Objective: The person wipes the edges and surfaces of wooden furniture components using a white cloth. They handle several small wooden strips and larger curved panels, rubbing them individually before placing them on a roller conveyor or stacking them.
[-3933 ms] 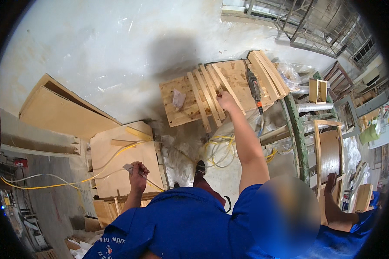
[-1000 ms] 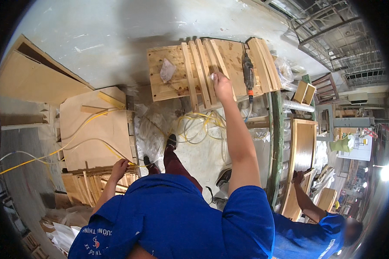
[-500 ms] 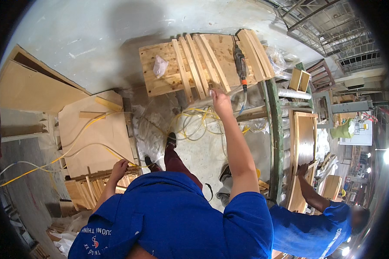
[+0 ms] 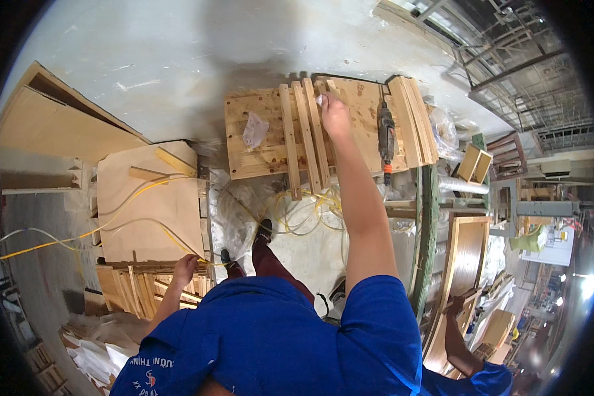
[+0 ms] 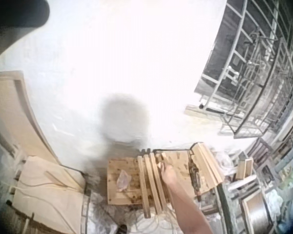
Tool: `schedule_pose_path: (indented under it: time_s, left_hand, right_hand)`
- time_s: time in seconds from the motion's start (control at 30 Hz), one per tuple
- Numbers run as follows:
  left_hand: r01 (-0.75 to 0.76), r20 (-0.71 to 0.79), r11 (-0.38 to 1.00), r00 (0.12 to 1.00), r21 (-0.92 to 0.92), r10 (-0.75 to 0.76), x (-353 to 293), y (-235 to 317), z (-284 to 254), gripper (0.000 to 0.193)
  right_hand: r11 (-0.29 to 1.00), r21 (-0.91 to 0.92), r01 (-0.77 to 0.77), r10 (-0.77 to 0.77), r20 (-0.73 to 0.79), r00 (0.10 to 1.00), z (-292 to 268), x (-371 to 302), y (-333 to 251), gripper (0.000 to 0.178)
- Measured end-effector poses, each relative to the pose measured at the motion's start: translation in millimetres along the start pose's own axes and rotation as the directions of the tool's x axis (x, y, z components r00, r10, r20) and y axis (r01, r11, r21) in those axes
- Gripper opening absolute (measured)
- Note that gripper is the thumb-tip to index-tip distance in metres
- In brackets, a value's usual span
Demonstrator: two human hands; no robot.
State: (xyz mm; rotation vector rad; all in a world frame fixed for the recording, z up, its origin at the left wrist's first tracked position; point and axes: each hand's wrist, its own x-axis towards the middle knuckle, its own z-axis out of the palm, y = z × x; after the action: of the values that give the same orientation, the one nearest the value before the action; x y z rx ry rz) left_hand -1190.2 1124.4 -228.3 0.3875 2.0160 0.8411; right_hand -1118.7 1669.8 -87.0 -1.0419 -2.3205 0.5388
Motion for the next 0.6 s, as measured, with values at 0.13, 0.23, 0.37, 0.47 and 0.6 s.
schedule_pose_path:
  time_s: [0.13, 0.23, 0.37, 0.47, 0.6]
  left_hand:
    - [0.057, 0.011, 0.991, 0.998, -0.121, -0.056, 0.3, 7.5, 16.0, 0.025]
    - [0.069, 0.018, 0.981, 0.998, -0.180, -0.067, 3.0, 13.0, 31.6, 0.024]
    - [0.052, 0.009, 0.986, 0.999, -0.160, -0.052, 7.2, 15.0, 40.8, 0.025]
    - [0.012, 0.011, 0.995, 1.000, -0.100, -0.011, 9.6, 15.4, 35.6, 0.026]
    - [-0.123, 0.066, 0.992, 0.990, 0.019, 0.121, 15.6, 20.5, 20.6, 0.027]
  right_hand:
    - [0.998, -0.063, 0.025, -0.019, 0.094, 0.995, 15.2, 18.1, 10.2, 0.022]
    - [0.996, -0.086, 0.035, -0.023, 0.141, 0.990, 16.8, 14.6, 15.6, 0.021]
    - [0.999, -0.031, 0.035, -0.029, 0.154, 0.988, 8.9, -9.9, 13.2, 0.019]
    - [0.999, 0.015, 0.044, -0.046, 0.143, 0.989, 1.8, -33.5, 3.0, 0.020]
    - [0.990, -0.093, 0.109, -0.102, 0.081, 0.991, -15.2, -62.6, 9.5, 0.020]
